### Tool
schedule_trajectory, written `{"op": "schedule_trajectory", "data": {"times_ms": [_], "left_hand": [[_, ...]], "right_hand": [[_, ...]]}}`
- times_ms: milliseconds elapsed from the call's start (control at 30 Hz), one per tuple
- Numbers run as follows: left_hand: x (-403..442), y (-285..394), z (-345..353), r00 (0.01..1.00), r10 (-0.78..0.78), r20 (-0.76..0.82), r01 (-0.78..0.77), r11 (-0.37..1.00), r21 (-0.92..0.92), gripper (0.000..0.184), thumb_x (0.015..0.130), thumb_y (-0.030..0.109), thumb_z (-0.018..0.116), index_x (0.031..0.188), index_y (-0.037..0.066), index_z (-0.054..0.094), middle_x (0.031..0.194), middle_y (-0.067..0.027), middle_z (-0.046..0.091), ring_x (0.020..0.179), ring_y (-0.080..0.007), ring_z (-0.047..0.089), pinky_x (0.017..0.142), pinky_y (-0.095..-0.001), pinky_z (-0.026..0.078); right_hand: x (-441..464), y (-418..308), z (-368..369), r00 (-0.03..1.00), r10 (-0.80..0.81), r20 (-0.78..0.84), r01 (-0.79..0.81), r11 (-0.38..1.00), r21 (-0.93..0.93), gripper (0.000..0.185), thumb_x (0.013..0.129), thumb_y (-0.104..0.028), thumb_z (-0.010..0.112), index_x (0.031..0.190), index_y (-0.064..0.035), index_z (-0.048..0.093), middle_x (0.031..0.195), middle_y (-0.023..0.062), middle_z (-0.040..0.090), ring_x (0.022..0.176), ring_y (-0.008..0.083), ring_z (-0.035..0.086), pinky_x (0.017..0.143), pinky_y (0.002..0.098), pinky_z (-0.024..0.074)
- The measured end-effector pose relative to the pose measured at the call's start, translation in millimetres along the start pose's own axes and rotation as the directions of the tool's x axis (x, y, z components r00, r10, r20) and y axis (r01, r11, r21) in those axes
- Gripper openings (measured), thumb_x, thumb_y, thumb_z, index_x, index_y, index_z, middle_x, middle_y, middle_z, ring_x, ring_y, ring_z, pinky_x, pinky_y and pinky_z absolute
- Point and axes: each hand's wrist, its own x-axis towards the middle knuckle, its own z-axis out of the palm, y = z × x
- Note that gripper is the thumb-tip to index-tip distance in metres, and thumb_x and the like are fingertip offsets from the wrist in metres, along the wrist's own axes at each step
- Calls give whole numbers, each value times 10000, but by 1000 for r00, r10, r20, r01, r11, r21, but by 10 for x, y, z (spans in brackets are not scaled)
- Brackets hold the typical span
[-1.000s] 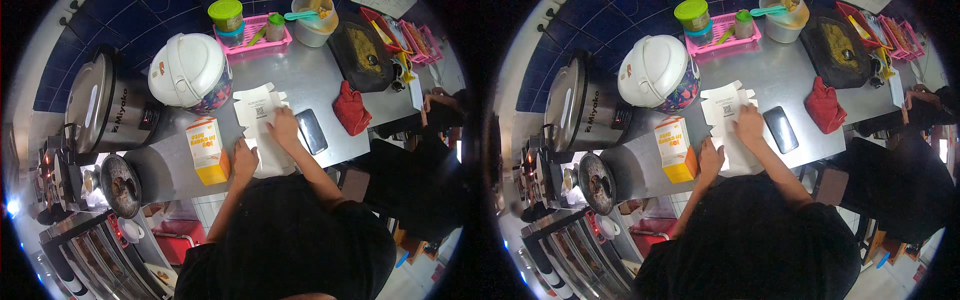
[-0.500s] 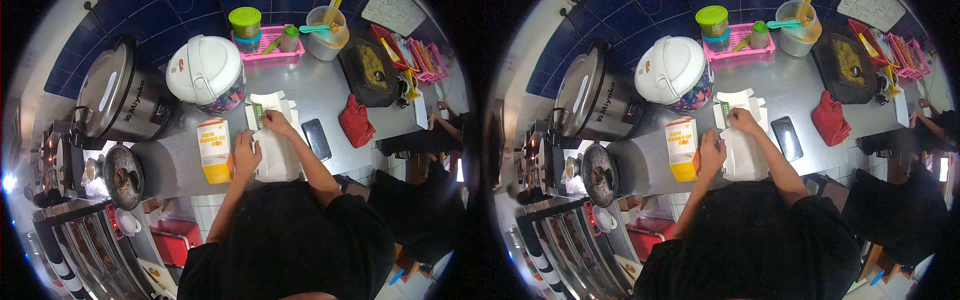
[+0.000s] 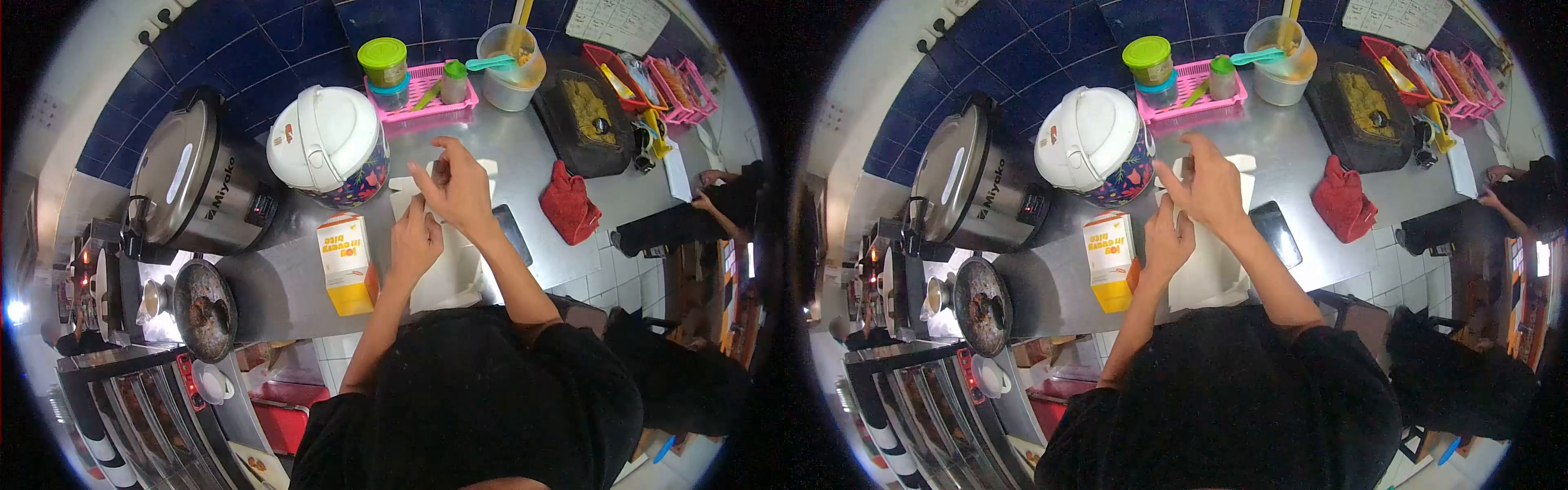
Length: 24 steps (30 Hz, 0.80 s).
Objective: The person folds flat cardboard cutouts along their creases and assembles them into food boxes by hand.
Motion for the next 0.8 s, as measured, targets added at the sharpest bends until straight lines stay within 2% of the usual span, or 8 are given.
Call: {"op": "schedule_trajectory", "data": {"times_ms": [67,233,333,433,467,600,700,800], "left_hand": [[10,-13,-47,999,-41,19,40,998,51,315,901,57,548,1200,-34,506,779,-293,619,702,-512,601,625,-565,452],[-78,-207,-29,984,-144,-102,153,984,88,159,973,74,513,1107,4,562,737,-259,623,682,-485,613,589,-528,465],[-126,-222,35,956,-126,-265,128,992,-10,118,984,66,537,1057,4,606,751,-191,650,640,-347,654,581,-427,486],[-195,-316,92,909,-306,-284,189,908,-374,117,1003,60,548,1046,-24,616,861,-104,688,773,-135,639,712,-282,499],[-209,-352,107,877,-402,-264,206,810,-549,99,979,56,606,1025,-11,663,862,-9,644,789,-55,556,685,-218,450],[-211,-362,51,828,-549,-111,334,643,-689,107,972,49,613,1029,-11,681,936,-34,677,838,-77,581,764,-228,461],[-204,-263,-9,793,-607,-44,381,552,-741,122,965,47,622,1042,-15,694,1047,-68,697,916,-94,600,846,-253,471],[-206,-192,-27,789,-615,-13,353,470,-809,130,960,43,624,1044,-20,701,1161,-105,688,1016,-126,610,936,-281,465]], "right_hand": [[111,103,42,997,-7,77,11,999,-43,277,854,-199,713,1006,29,677,760,156,667,657,229,657,621,342,528],[-136,618,193,961,195,196,-263,860,437,228,931,-48,628,1136,22,700,920,107,731,778,115,674,707,261,552],[-298,707,195,898,338,282,-439,639,631,199,945,-36,626,1114,37,701,938,86,727,800,113,674,751,254,572],[-396,724,162,831,406,380,-552,515,656,182,943,-45,645,1097,34,701,964,82,726,831,119,679,796,263,587],[-424,728,158,808,414,419,-585,476,657,178,942,-62,655,1091,24,702,978,79,727,852,120,681,812,267,588],[-545,693,234,798,365,481,-599,380,705,170,932,-53,673,1085,18,699,995,75,730,877,113,679,829,254,577],[-653,699,342,901,275,334,-433,579,691,171,920,-31,687,1085,11,697,992,65,732,874,97,672,810,236,558],[-685,628,324,917,252,311,-398,640,657,176,916,-21,691,1089,5,695,985,50,731,856,76,661,768,218,534]]}}
